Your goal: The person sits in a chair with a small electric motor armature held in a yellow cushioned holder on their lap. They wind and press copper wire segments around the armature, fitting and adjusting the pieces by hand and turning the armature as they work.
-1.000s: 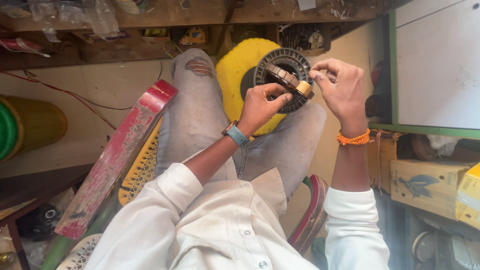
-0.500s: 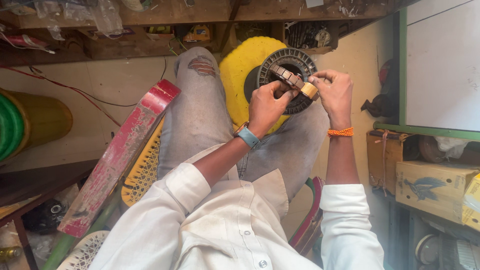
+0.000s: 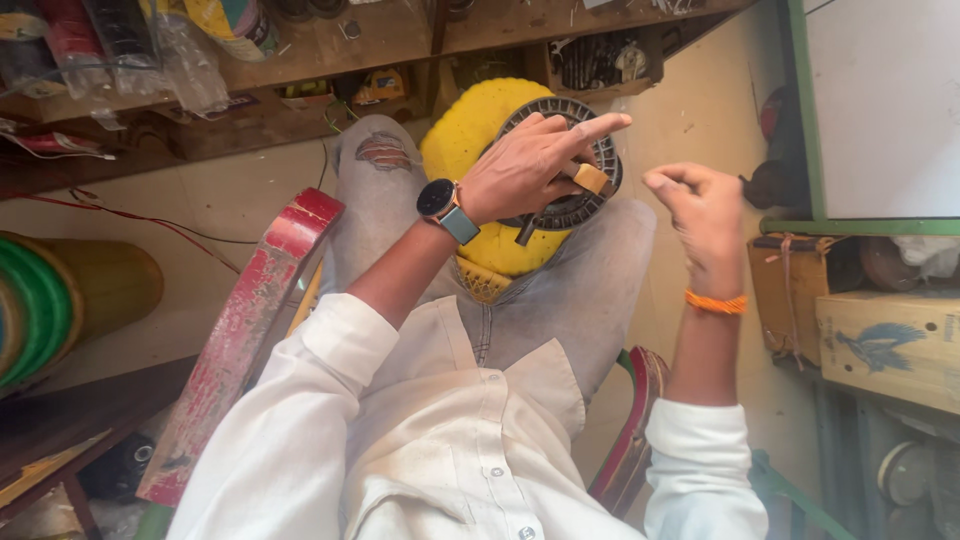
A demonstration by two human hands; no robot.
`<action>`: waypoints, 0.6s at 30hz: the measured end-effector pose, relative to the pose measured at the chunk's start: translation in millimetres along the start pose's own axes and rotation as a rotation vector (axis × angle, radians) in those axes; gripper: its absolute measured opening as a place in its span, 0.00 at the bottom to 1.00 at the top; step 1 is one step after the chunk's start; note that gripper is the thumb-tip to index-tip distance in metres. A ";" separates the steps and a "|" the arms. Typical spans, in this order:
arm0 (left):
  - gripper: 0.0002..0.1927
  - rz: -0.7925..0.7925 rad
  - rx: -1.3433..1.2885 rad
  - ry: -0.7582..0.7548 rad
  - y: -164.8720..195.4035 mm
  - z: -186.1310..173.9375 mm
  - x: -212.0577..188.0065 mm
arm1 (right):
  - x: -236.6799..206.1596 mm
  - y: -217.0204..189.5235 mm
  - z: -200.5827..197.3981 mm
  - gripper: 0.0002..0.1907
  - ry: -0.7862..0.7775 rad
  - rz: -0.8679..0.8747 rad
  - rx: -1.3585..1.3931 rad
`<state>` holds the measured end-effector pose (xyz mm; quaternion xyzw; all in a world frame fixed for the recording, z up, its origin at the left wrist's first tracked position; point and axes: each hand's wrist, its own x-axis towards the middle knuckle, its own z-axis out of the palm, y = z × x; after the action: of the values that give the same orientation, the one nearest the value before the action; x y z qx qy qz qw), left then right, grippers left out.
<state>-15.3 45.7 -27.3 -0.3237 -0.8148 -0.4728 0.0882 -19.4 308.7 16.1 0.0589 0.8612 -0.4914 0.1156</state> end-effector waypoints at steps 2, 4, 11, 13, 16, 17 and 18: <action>0.50 -0.013 0.017 0.029 -2.3 3.3 -0.8 | -13.6 -11.2 -4.5 0.07 -0.046 0.010 0.070; 0.50 -0.021 0.016 0.032 -3.6 7.2 -1.0 | -26.5 -19.1 -4.0 0.06 -0.075 -0.024 0.082; 0.48 0.026 -0.103 -0.005 -14.7 -0.7 1.7 | -58.4 -34.8 41.0 0.05 -0.109 -0.425 -0.286; 0.47 0.029 -0.138 -0.022 -15.5 -4.9 2.2 | -61.9 -31.9 57.2 0.05 -0.109 -0.579 -0.404; 0.43 0.041 -0.145 -0.001 -12.2 -9.1 0.3 | -65.1 -25.6 76.1 0.05 -0.093 -0.712 -0.491; 0.41 0.066 -0.129 0.051 -9.6 -10.5 -3.2 | -65.9 -24.5 77.8 0.05 -0.085 -0.718 -0.509; 0.39 0.090 -0.113 0.105 -6.5 -11.3 -7.4 | -66.6 -23.8 78.6 0.04 -0.080 -0.725 -0.528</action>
<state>-15.3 30.9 -29.2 -0.3393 -0.7656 -0.5300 0.1337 51.0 229.7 14.4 -0.2971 0.9170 -0.2656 -0.0198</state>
